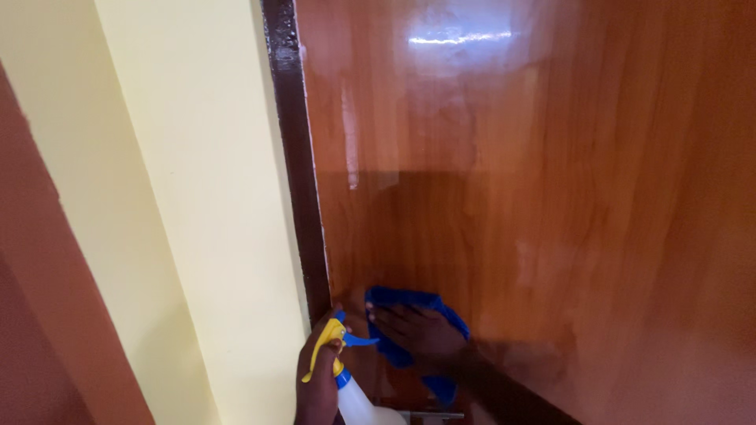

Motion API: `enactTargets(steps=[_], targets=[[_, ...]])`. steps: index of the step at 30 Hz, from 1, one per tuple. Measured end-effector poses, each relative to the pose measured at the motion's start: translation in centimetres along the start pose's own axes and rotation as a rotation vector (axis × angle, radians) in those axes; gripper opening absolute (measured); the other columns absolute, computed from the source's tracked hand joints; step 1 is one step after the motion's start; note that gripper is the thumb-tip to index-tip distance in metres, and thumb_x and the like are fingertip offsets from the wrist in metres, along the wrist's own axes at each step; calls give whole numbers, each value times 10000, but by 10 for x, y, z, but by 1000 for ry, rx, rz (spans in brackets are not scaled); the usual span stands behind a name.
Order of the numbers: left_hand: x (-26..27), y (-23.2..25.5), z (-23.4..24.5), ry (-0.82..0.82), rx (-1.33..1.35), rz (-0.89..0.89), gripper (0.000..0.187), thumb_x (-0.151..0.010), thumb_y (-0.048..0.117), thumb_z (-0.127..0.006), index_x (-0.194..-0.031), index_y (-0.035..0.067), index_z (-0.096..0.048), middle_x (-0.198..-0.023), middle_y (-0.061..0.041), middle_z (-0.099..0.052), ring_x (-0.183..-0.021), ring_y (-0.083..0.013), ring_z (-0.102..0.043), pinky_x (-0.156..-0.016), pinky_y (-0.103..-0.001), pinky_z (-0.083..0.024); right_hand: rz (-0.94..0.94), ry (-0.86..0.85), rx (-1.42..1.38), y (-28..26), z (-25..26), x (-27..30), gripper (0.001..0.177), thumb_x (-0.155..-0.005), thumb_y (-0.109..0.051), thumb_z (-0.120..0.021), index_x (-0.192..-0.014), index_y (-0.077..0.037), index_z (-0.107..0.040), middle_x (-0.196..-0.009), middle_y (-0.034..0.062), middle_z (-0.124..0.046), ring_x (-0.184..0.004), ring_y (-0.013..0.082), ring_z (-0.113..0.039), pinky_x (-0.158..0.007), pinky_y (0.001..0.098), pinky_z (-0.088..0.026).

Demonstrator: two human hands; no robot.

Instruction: The person sprays a wooden door with a spray bottle and wipes it with a blue cloth. They repeatedly spray and wipe different sections of the door surface and edges.

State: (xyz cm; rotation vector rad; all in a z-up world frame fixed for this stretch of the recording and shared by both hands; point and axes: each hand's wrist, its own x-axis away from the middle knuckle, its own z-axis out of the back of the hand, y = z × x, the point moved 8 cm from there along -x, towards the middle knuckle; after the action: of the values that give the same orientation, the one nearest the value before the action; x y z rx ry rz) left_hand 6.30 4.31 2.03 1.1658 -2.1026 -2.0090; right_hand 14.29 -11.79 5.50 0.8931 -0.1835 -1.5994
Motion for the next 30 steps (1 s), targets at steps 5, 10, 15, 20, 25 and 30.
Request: enactTargets(steps=[5, 10, 15, 20, 25, 30], targets=[[2, -19, -4, -46, 101, -63, 555, -879, 164, -534, -1410, 3, -563, -1130, -102, -724, -1057, -139, -649, -964, -274, -463, -38, 14, -114, 20, 27, -25, 938, -765, -423, -712, -1569, -83, -369, -1636, 104, -342, -1440, 273, -397, -1117, 469, -316], [3, -39, -11, -33, -27, 27, 434, -880, 131, -556, -1262, -44, -665, -1038, -130, -677, -936, -178, -626, -843, -317, -503, -34, 201, 11, 51, 70, -52, 868, -805, -429, -678, -1554, -88, -403, -1647, 98, -353, -1470, 260, -386, -1201, 475, -259], [1, -47, -32, -118, 35, 120, 522, -854, 122, -534, -1361, 32, -616, -1082, -103, -726, -986, -155, -662, -890, -279, -499, -49, 187, -29, 84, 118, -67, 1018, -646, -408, -776, -1529, -82, -389, -1630, 122, -340, -1468, 298, -356, -1215, 531, -212], [-2, -55, -46, -147, 36, 210, 664, -874, 101, -497, -1538, 124, -514, -1100, -128, -698, -963, -171, -619, -885, -282, -465, -113, 194, 60, 107, 147, -64, 1065, -609, -372, -801, -1549, -99, -381, -1647, 115, -331, -1502, 306, -332, -1218, 525, -215], [-5, -49, -54, -149, -96, 172, 660, -864, 108, -512, -1522, 82, -475, -1168, -125, -704, -1042, -176, -644, -941, -287, -467, -199, 304, 86, 129, 164, -41, 1009, -664, -355, -763, -1556, -84, -378, -1657, 135, -313, -1526, 312, -305, -1223, 550, -192], [-3, -40, -59, -156, -71, 203, 645, -870, 118, -520, -1508, 44, -459, -1227, -132, -691, -1086, -195, -644, -968, -302, -466, -321, 432, 118, 134, 159, -7, 917, -748, -345, -713, -1565, -76, -395, -1670, 132, -318, -1541, 326, -302, -1251, 554, -192]])
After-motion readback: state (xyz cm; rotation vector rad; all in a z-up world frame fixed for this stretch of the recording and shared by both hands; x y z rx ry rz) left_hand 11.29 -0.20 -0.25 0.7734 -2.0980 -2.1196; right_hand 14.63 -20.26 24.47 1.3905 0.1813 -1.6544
